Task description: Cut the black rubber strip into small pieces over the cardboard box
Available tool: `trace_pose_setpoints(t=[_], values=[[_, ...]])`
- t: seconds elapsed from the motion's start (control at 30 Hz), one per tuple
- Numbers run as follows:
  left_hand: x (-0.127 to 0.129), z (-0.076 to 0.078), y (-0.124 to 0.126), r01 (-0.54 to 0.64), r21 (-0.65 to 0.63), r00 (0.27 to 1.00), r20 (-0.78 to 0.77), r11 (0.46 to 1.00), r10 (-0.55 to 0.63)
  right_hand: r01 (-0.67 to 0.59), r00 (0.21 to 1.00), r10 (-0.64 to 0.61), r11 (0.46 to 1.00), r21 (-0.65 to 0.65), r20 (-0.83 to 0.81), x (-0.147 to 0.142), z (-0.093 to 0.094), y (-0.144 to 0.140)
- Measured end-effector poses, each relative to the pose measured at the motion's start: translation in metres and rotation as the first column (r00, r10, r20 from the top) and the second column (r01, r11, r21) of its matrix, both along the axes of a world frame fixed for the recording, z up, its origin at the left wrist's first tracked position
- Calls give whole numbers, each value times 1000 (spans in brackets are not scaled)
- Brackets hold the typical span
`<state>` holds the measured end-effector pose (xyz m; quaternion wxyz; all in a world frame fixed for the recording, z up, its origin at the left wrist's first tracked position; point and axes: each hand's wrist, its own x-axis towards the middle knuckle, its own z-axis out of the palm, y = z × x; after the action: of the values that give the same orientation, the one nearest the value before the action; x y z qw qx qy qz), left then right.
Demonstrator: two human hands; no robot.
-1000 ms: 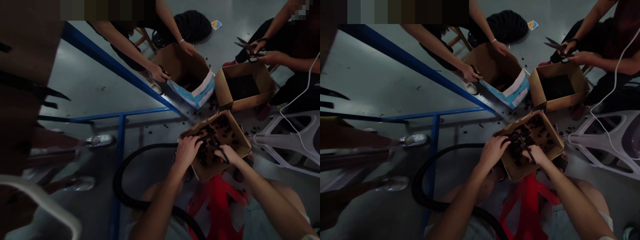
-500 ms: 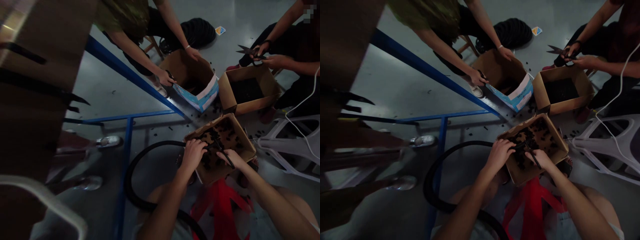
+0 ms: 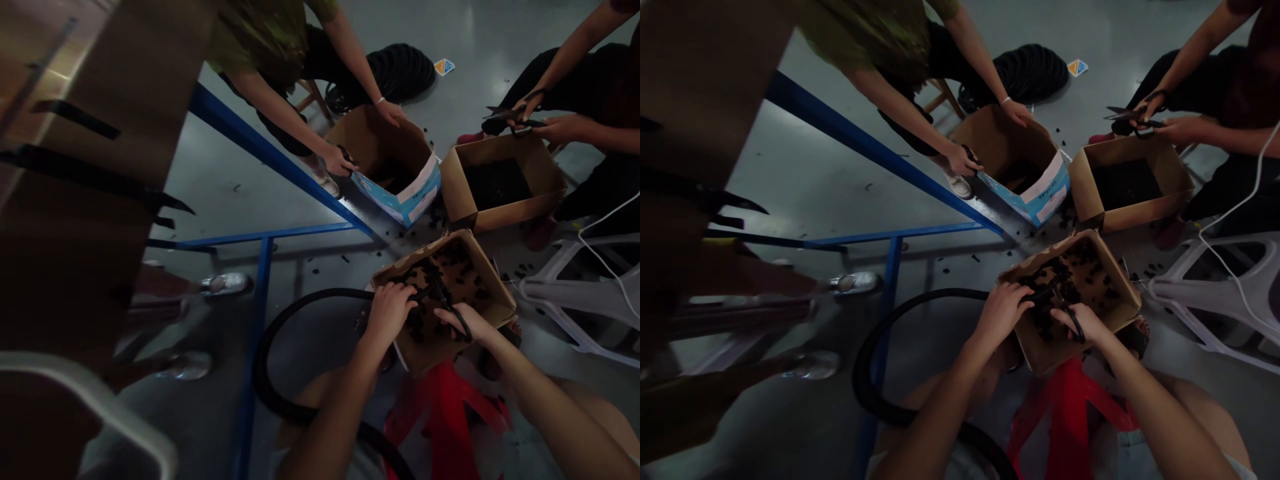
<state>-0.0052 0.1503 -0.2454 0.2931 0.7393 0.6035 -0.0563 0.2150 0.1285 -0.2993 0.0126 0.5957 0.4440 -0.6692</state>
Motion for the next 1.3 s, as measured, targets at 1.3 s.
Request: trace_pose_setpoints(t=[1.3], values=[[-4,-1,-1,-14,6,1000,-3,1000,14,-13,1000,13,993,114,-3,-6,-1,-1]])
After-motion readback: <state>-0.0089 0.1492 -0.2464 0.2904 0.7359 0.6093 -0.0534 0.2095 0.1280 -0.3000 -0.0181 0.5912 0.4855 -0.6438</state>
